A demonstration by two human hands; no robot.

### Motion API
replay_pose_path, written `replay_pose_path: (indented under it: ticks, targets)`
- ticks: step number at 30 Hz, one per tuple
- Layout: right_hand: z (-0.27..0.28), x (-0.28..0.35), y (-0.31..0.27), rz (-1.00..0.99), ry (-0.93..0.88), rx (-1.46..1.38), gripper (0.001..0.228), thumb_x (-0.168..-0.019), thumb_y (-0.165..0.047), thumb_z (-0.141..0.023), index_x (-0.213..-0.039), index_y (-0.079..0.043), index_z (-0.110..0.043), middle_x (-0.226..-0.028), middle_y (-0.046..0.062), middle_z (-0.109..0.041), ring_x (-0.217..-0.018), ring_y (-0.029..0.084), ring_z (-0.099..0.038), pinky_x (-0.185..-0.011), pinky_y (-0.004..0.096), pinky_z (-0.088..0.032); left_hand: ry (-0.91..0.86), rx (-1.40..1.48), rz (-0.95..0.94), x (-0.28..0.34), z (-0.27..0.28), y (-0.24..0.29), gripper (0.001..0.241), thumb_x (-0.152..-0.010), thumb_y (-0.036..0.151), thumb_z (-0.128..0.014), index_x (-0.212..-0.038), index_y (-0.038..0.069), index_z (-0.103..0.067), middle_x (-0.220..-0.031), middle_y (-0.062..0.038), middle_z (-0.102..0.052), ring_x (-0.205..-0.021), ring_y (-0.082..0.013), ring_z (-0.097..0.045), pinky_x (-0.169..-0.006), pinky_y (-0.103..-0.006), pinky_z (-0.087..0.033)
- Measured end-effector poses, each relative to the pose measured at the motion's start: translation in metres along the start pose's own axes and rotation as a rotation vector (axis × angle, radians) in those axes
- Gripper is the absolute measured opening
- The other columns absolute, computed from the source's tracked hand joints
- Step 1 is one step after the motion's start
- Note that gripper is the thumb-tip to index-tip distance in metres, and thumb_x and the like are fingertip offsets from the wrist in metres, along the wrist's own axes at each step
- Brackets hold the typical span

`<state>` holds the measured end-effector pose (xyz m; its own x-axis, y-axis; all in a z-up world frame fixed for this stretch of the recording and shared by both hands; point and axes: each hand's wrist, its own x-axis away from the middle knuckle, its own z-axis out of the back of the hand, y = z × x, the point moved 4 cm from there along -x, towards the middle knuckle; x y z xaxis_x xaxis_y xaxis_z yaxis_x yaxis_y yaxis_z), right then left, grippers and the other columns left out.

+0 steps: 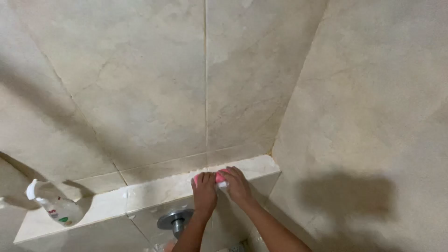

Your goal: The person scrubs a tiled bathroom ledge with a pink sponge. They then pick up a spray bottle, apply liquid to the sponge, and proceed to scrub the closed lid of a white toilet.

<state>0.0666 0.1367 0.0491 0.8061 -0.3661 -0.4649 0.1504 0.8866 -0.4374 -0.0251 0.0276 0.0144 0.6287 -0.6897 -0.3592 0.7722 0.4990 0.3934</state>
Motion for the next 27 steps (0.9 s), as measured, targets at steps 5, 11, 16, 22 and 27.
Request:
replay_pose_path:
  ticks: [5,11,16,22,27]
  targets:
    - [-0.021,-0.016,0.041,0.042,0.141,-0.018,0.045,-0.081,0.006,-0.058,-0.12,-0.009,-0.076,-0.129,0.016,-0.067,-0.125,0.037,-0.056,-0.111,0.047,-0.041,0.083,-0.022,0.039,-0.025,-0.035,-0.004,0.042,-0.092,0.013,-0.054,-0.134,0.014,-0.061,-0.139,-0.006,-0.058,-0.138,-0.0297,-0.043,-0.117,-0.0617,-0.022]
    - [0.002,-0.03,0.018,-0.098,0.12,0.023,0.037,-0.083,-0.002,-0.062,-0.114,-0.014,-0.078,-0.125,0.015,-0.062,-0.12,0.038,-0.051,-0.106,0.046,-0.041,0.075,-0.026,0.11,-0.04,-0.036,0.001,0.041,-0.095,0.018,-0.055,-0.135,0.015,-0.061,-0.14,-0.005,-0.057,-0.138,-0.0292,-0.042,-0.117,-0.0596,-0.023]
    - [-0.004,-0.025,0.034,-0.038,0.101,0.055,0.039,-0.083,-0.004,-0.061,-0.115,-0.017,-0.08,-0.124,0.015,-0.062,-0.119,0.037,-0.053,-0.102,0.046,-0.042,0.107,-0.047,0.118,-0.029,-0.026,0.013,0.042,-0.094,0.019,-0.057,-0.135,0.015,-0.062,-0.141,-0.005,-0.057,-0.138,-0.0296,-0.042,-0.116,-0.0581,-0.025]
    - [0.005,-0.008,0.038,0.104,0.12,0.038,0.04,-0.085,-0.006,-0.061,-0.121,-0.015,-0.075,-0.114,0.008,-0.066,-0.113,0.031,-0.057,-0.101,0.046,-0.044,0.175,-0.081,0.049,-0.018,-0.029,0.017,0.041,-0.094,0.019,-0.058,-0.135,0.014,-0.062,-0.138,-0.006,-0.059,-0.137,-0.0297,-0.045,-0.116,-0.0594,-0.026]
    - [0.012,0.007,0.042,0.141,0.153,0.074,0.044,-0.081,-0.006,-0.064,-0.123,-0.016,-0.073,-0.113,0.008,-0.064,-0.112,0.032,-0.056,-0.102,0.047,-0.042,0.271,-0.046,-0.078,-0.003,-0.028,0.028,0.043,-0.09,0.016,-0.057,-0.133,0.008,-0.059,-0.137,-0.011,-0.058,-0.135,-0.0337,-0.045,-0.113,-0.0595,-0.027]
